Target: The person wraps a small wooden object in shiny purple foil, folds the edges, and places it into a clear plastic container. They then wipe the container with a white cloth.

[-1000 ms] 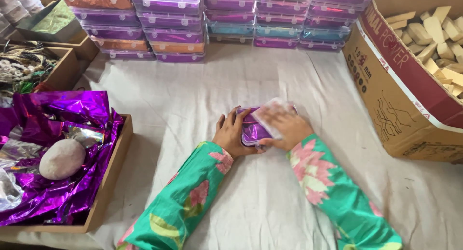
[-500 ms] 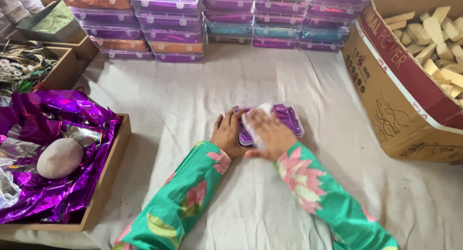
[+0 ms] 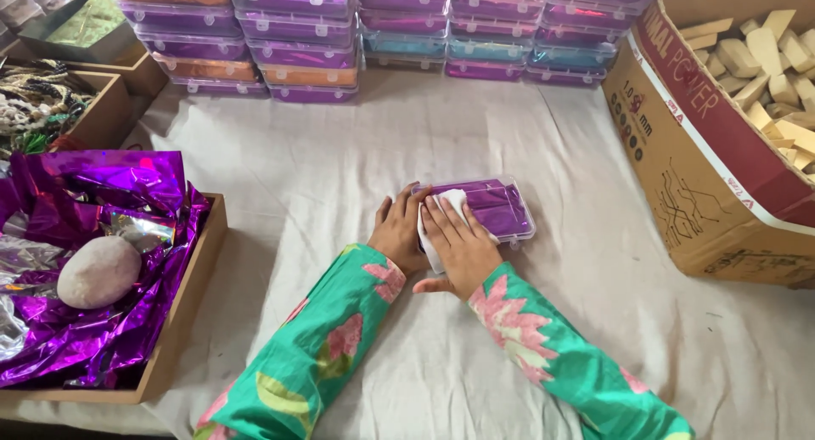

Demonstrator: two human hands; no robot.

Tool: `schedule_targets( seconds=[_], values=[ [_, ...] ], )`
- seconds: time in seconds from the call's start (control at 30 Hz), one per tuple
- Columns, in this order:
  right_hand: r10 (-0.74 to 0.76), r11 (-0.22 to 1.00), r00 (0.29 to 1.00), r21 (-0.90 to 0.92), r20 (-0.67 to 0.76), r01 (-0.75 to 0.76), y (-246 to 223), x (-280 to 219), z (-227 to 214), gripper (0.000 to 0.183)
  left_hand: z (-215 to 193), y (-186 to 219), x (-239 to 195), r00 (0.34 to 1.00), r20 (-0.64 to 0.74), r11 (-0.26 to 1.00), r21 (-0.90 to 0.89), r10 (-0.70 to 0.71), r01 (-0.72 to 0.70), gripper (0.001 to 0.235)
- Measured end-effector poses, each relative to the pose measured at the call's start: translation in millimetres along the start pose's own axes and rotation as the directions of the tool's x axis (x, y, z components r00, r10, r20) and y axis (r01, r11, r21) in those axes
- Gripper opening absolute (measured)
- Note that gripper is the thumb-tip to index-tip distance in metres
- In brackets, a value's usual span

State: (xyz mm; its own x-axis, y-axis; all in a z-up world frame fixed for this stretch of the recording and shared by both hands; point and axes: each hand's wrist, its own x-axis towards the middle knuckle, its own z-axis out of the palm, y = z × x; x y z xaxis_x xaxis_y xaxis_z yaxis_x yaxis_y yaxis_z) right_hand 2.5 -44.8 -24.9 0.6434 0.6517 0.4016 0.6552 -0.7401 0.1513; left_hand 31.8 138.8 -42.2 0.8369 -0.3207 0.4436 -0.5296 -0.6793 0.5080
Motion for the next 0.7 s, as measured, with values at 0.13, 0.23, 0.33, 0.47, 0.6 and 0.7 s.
schedule_targets(
  seconds=[0.13,0.23,0.33,0.47,0.6,0.7],
  values=[
    [-0.031,0.999,0.999,0.021,-0.018,0.031,18.5,0.0,6.5,0.123,0.4,0.8,0.3,1.0,-0.013,0.999,0.038,0.008,-0.008,0.112],
    [-0.068,0.997,0.997,0.04,0.041,0.066,48.1,-5.7,20.6,0.117,-5.9,10.8,0.8,0.999,0.014,0.999,0.026,-0.044,0.044,0.116],
    [0.027,0.998,0.995,0.057,0.094,-0.033,77.7,-13.3,30.2,0.116,-9.9,16.5,2.7,0.997,0.004,0.997,-0.013,-0.077,0.077,0.126],
    [0.123,0.992,0.987,0.018,0.1,-0.126,71.5,-11.9,19.0,0.115,-6.3,10.0,1.8,0.998,0.017,0.998,0.011,-0.062,0.062,0.129],
    [-0.097,0.991,0.995,0.097,0.019,0.095,23.9,-1.9,8.0,0.12,16.6,-17.3,-2.3,1.0,0.001,0.997,0.082,0.008,-0.008,0.122],
    [-0.07,0.987,0.997,0.147,0.019,0.066,18.0,-2.3,11.2,0.121,28.5,-26.0,-5.0,0.999,-0.033,0.997,0.079,0.018,-0.015,0.116]
  ],
)
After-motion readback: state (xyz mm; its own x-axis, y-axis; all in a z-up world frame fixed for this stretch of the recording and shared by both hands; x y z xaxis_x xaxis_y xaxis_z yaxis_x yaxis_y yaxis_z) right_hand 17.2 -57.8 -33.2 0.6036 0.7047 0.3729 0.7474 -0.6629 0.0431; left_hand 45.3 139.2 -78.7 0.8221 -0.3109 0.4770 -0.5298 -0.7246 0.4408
